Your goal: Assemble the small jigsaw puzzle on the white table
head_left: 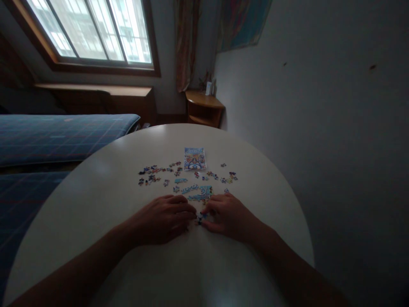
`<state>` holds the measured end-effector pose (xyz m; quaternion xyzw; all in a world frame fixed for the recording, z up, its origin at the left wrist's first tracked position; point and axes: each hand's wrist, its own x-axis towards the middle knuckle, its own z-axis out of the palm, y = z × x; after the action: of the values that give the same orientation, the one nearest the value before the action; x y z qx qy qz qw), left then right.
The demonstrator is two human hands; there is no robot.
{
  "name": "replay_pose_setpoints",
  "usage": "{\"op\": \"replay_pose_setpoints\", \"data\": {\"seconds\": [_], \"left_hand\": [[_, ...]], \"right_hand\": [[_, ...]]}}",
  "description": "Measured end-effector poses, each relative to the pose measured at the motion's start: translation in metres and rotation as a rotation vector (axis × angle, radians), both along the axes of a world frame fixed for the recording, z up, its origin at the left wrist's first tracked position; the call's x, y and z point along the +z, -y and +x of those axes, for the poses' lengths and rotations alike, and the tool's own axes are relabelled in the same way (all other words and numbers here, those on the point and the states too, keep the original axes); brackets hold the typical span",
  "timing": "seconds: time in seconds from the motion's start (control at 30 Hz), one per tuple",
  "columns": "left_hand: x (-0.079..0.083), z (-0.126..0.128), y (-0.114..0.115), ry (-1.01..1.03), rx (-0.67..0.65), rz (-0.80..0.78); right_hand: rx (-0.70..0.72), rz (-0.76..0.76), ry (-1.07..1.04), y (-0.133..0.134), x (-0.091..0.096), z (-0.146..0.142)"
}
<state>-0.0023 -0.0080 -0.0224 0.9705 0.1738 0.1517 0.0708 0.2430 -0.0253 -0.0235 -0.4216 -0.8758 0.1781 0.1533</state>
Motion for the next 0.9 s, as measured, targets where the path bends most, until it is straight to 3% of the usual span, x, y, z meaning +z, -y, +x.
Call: {"op": "replay_pose_setpoints", "data": {"seconds": [0.47,0.9], "left_hand": [[0.0,-0.0013,0.0,-0.048,-0.013,-0.017],[-0.0026,-0.0068,-0.0053,0.036,0.008,-0.029]], "right_hand": [[-0.007,-0.005,-0.004,-0.0002,-0.0005,-0.0001],[0.005,0.018,-0.062,-0.0017,0.0032,0.0079]]}}
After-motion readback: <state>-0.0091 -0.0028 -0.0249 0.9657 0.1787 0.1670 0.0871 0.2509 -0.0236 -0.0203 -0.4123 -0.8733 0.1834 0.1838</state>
